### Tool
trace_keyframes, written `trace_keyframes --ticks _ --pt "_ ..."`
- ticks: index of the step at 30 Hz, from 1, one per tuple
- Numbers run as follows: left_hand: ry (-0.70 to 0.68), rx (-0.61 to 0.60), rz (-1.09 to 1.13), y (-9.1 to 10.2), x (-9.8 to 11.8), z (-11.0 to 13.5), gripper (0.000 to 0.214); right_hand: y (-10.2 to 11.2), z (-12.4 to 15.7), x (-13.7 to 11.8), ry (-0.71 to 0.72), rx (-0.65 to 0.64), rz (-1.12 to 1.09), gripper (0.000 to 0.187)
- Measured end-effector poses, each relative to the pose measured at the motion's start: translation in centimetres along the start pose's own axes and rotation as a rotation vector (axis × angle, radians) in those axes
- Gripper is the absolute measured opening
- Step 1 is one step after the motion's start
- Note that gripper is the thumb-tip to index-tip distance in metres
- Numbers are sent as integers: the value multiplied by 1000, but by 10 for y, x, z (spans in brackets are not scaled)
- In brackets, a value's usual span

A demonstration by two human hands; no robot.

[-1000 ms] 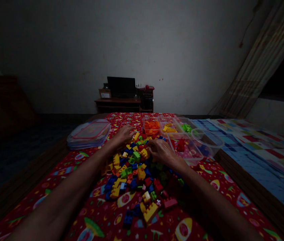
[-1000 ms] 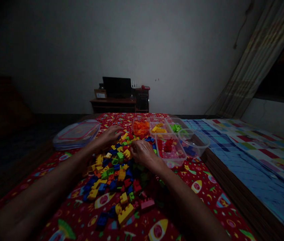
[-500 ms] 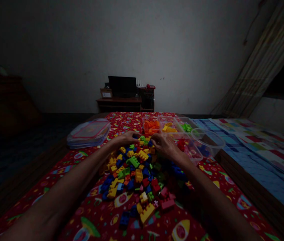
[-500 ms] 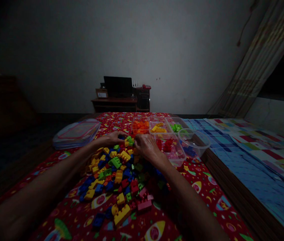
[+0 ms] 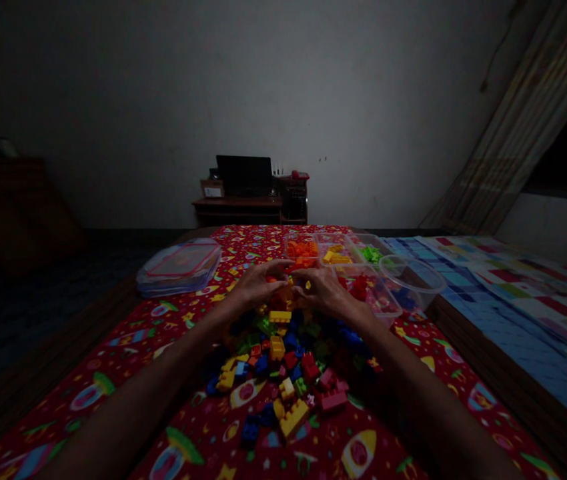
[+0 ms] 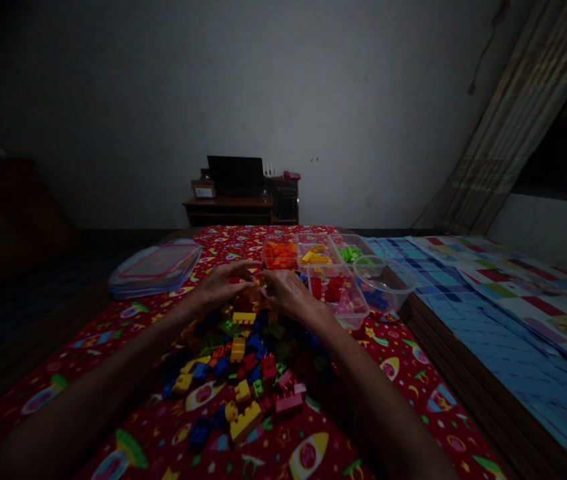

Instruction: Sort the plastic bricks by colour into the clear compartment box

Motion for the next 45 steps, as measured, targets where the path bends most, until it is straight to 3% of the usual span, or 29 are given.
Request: trace_keyframes --ticks 5,7,10,14,18,23,26,28,33,35,39,45 --pt "6 8 161 -5 8 0 58 -2 0 0 -8 17 0 15" --pt "-10 75 91 1 6 0 53 1 -2 8 -58 72 39 14" --pt "-23 106 -93 15 -4 0 43 11 -4 25 -154 152 99 34" --pt "-29 -13 -286 24 -22 -1 40 30 -2 52 -299 259 157 42" --pt "-61 -124 -364 13 -27 2 48 43 -2 79 -436 358 219 34" --pt "-144 -325 -370 -6 -16 16 53 50 -23 107 -639 328 386 39" --pt "-160 -391 -399 -8 -14 21 53 50 -42 112 -688 247 490 40" --pt "-159 -409 -400 -6 -14 22 53 43 -53 107 -623 185 536 37" --pt "-153 -422 -407 -2 -11 22 52 3 -75 76 -192 -54 516 30" --pt "-159 -416 -420 -2 -8 23 51 -15 -79 65 -84 -160 524 29" --pt "-170 -400 -421 -1 -1 26 50 -34 -85 50 -33 -277 562 24" --pt "-189 -386 -436 -1 -1 26 49 -31 -84 46 -51 -300 565 24"
Point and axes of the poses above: each hand's wrist, its own z-axis away from the middle knuckle, its own y-axis out of the back of the hand, x = y × z, the point moved 1 cm from there along -z, towards the middle knuckle, and after that the axes turned 6 degrees about x, right-handed, at the moved point
